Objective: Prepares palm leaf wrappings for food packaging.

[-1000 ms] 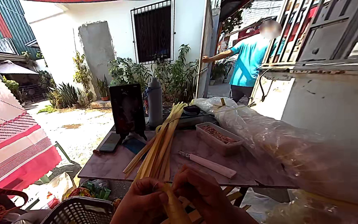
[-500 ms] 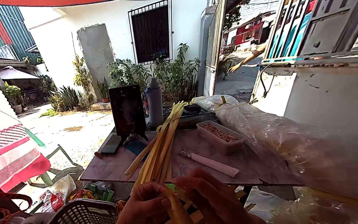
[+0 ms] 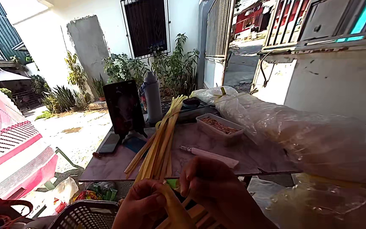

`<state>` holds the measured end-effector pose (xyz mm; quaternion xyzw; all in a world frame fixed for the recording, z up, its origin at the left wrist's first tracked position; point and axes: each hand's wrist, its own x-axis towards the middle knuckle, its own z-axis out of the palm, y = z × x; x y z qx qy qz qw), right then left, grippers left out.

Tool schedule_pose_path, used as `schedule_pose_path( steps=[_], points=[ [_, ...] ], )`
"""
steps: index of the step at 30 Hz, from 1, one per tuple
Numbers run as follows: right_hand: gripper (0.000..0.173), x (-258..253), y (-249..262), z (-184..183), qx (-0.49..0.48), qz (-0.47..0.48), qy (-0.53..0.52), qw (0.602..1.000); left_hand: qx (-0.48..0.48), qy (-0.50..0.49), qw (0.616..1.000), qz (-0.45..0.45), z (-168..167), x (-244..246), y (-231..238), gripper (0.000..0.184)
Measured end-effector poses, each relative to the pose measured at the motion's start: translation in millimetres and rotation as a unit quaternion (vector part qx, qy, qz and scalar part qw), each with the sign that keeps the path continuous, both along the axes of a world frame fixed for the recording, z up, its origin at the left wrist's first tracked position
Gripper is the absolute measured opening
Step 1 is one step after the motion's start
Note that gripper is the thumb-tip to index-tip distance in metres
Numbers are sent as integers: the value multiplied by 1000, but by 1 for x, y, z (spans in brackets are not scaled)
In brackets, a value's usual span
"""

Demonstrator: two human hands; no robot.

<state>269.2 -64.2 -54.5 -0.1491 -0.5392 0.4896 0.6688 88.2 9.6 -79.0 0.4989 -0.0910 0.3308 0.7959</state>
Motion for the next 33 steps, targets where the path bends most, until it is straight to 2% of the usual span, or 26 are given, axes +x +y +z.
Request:
schedule_pose_path(
  steps=[3, 13, 16, 20, 24, 29, 33],
  points=[
    [3, -2, 2, -4, -5, 19, 6, 1000, -3, -6, 1000, -3, 0, 0, 0, 16],
    [1, -13, 5, -10, 36, -110, -22, 993, -2, -13, 1000, -2, 1, 3, 0, 15],
    [13, -15, -1, -6, 40, -135, -10, 990, -14, -11, 1000, 5, 1, 3, -1, 14],
    [7, -16, -4, -4, 62, -119, -5, 991, -13, -11, 1000, 4, 0, 4, -2, 15],
    [9, -9, 8, -12, 92, -95, -66, 989, -7, -17, 1000, -1, 2, 3, -1, 16],
    [18, -3, 9, -13, 163, -207, -197, 944, 2, -25, 1000, -3, 2, 3, -2, 16],
    [23, -4, 11, -14, 187, -272, -224, 917, 3, -31, 999, -14, 1, 6, -1, 16]
  ],
)
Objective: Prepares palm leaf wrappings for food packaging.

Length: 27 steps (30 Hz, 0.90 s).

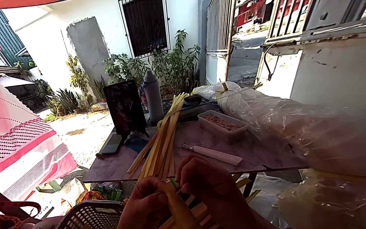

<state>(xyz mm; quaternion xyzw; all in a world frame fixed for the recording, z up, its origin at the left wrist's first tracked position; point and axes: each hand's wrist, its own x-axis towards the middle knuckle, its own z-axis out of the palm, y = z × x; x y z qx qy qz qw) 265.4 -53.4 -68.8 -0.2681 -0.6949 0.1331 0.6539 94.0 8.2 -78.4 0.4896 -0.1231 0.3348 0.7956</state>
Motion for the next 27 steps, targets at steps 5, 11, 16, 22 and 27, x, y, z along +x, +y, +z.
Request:
schedule_pose_path(
  steps=[5, 11, 16, 22, 27],
  points=[
    [23, -6, 2, -5, 17, -34, 21, 999, -3, -8, 1000, -3, -1, 1, 0, 17],
    [25, -14, 2, -8, 33, -58, 25, 997, -8, -12, 1000, -10, -3, 0, -1, 17],
    [26, -25, 1, -15, 49, -89, 42, 994, 3, -18, 1000, -16, -9, 4, 0, 17],
    [25, -27, 1, -19, 51, -85, 53, 994, 8, -17, 1000, -12, -15, 5, 1, 18],
    [18, -26, 5, -22, 47, -84, 41, 995, 3, 8, 1000, 19, -16, 5, 0, 16]
  ],
)
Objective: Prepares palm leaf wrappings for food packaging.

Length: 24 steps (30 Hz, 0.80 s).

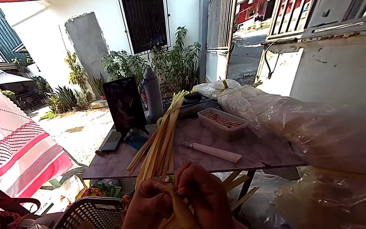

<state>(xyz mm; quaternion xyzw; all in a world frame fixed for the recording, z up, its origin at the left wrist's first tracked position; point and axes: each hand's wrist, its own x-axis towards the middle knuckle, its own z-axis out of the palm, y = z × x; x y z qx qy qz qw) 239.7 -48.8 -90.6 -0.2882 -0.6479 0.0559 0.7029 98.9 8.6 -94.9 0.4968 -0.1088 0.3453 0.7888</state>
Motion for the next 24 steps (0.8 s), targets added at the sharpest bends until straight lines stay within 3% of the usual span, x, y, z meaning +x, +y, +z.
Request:
schedule_pose_path(
  steps=[5, 11, 14, 24],
  points=[
    [17, 4, 6, -5, -19, 4, 1, 1000, -37, 70, 996, 50, 4, -1, -2, 12],
    [10, 30, 11, -6, -122, 167, 2, 978, -15, 158, 986, 52, 2, -13, 8, 10],
    [10, 32, 12, -10, -137, 202, 7, 970, 17, 169, 985, 21, 3, -23, 13, 8],
    [15, 12, 15, -19, -66, 52, -101, 991, 3, 224, 974, 43, -1, -30, 11, 9]
  ],
)
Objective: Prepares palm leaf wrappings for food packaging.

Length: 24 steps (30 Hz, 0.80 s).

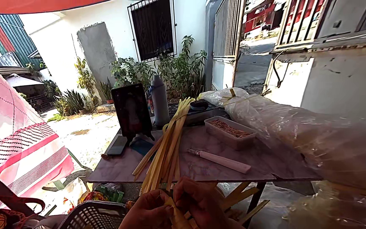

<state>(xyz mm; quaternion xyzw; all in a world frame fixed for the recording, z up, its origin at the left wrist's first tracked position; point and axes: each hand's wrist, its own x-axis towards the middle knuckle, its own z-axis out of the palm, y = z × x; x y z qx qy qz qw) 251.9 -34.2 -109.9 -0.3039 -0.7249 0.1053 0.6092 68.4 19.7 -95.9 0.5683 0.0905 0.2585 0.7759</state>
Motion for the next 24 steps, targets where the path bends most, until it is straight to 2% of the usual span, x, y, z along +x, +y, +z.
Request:
schedule_pose_path(
  steps=[3, 4, 6, 7, 9, 11, 12, 13, 15, 18, 20, 24],
  points=[
    [16, 10, 2, 2, -24, 17, -11, 1000, -22, 12, 1000, 18, -7, -2, -1, 7],
    [18, 19, 5, 6, -47, -5, -26, 999, -31, 15, 999, 38, -8, -3, -2, 7],
    [19, 50, 19, 15, -113, -141, -88, 980, -61, 13, 993, 98, -8, -6, -4, 11],
    [17, 71, 31, 17, -151, -226, -133, 953, -79, 11, 987, 139, -7, -8, -5, 14],
    [36, 117, 58, 11, -290, -332, -220, 870, -113, 0, 968, 222, -5, -10, -2, 20],
    [48, 150, 76, -3, -409, -356, -303, 783, -158, -28, 942, 294, -3, -9, 4, 21],
    [45, 159, 78, -11, -424, -358, -341, 759, -173, -42, 929, 323, -4, -7, 8, 21],
    [42, 165, 77, -16, -417, -361, -351, 757, -181, -56, 919, 346, -5, -5, 12, 20],
    [38, 169, 68, -13, -377, -393, -318, 776, -176, -63, 904, 385, -10, 0, 19, 18],
    [38, 146, 38, 11, -209, -438, -189, 854, -184, -63, 891, 410, -10, 12, 23, 16],
    [37, 116, 17, 18, -120, -393, -150, 899, -192, -69, 896, 395, -9, 20, 20, 16],
    [39, 48, -3, -1, -50, -223, -174, 958, -178, -72, 925, 328, -6, 29, 8, 20]
  ],
)
